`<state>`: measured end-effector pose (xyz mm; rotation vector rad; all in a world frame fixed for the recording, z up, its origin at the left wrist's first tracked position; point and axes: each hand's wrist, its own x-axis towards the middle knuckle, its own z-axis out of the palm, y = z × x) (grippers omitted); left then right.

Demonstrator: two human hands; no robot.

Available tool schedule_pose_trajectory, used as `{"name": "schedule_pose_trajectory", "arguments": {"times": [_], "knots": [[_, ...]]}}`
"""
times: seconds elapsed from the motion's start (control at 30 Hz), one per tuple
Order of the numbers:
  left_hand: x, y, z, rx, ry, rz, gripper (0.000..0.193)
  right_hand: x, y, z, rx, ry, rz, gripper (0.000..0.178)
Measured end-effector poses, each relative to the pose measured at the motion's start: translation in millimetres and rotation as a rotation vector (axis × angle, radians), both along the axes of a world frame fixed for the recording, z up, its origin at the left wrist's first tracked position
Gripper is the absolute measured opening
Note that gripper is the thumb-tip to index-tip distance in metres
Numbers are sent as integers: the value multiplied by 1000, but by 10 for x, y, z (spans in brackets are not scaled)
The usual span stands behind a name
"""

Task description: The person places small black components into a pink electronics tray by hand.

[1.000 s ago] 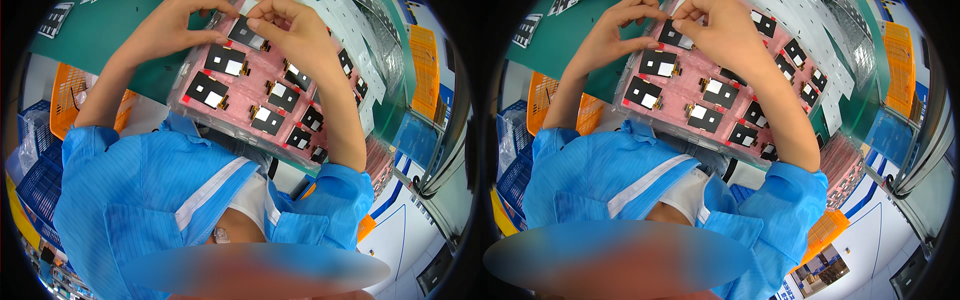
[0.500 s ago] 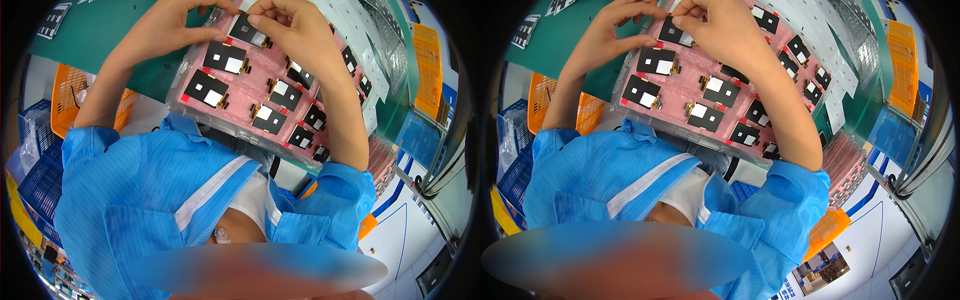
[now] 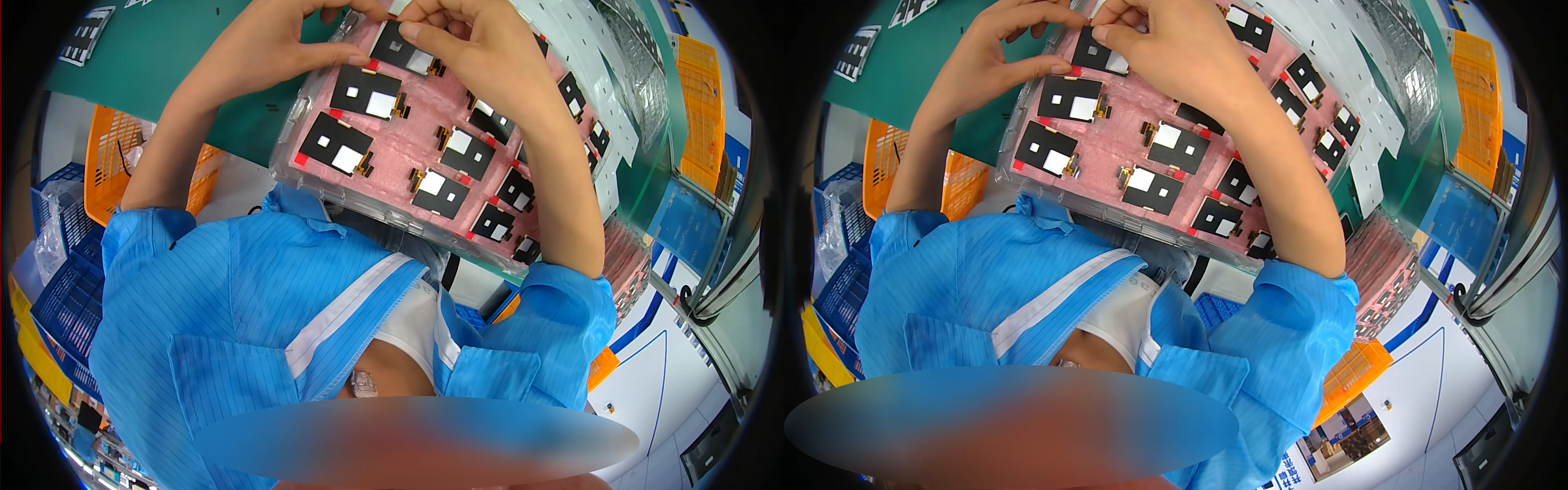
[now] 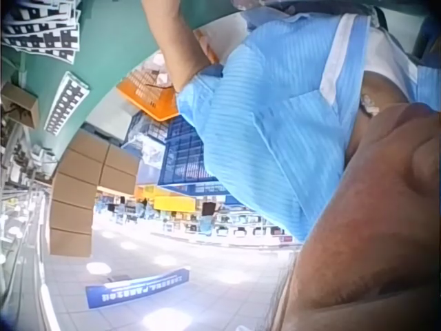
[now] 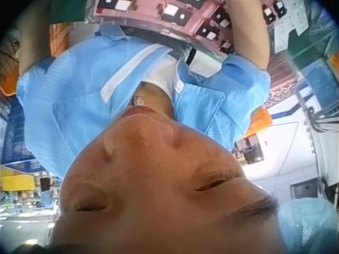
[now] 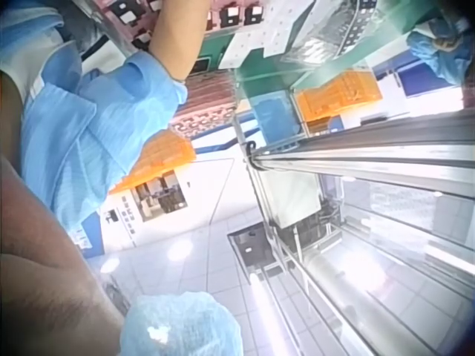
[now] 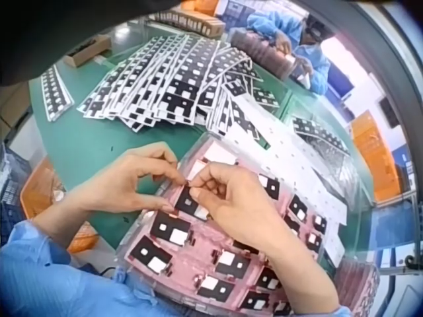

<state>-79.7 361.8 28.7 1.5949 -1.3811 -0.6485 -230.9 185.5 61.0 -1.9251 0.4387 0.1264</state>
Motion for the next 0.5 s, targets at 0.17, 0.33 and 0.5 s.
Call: {"name": "schedule_pose_trajectory", "arguments": {"times": [0.17, 0.33, 0.5], "knots": [[-7, -4, 1, 4, 10, 2, 41, 17, 7, 22, -25, 29, 0, 3], [-4, -3, -2, 11, 25, 8, 40, 22, 6, 24, -79, -5, 23, 4], [1, 1, -5, 6, 25, 12, 40, 20, 24, 22, -96, -15, 20, 3]]}}
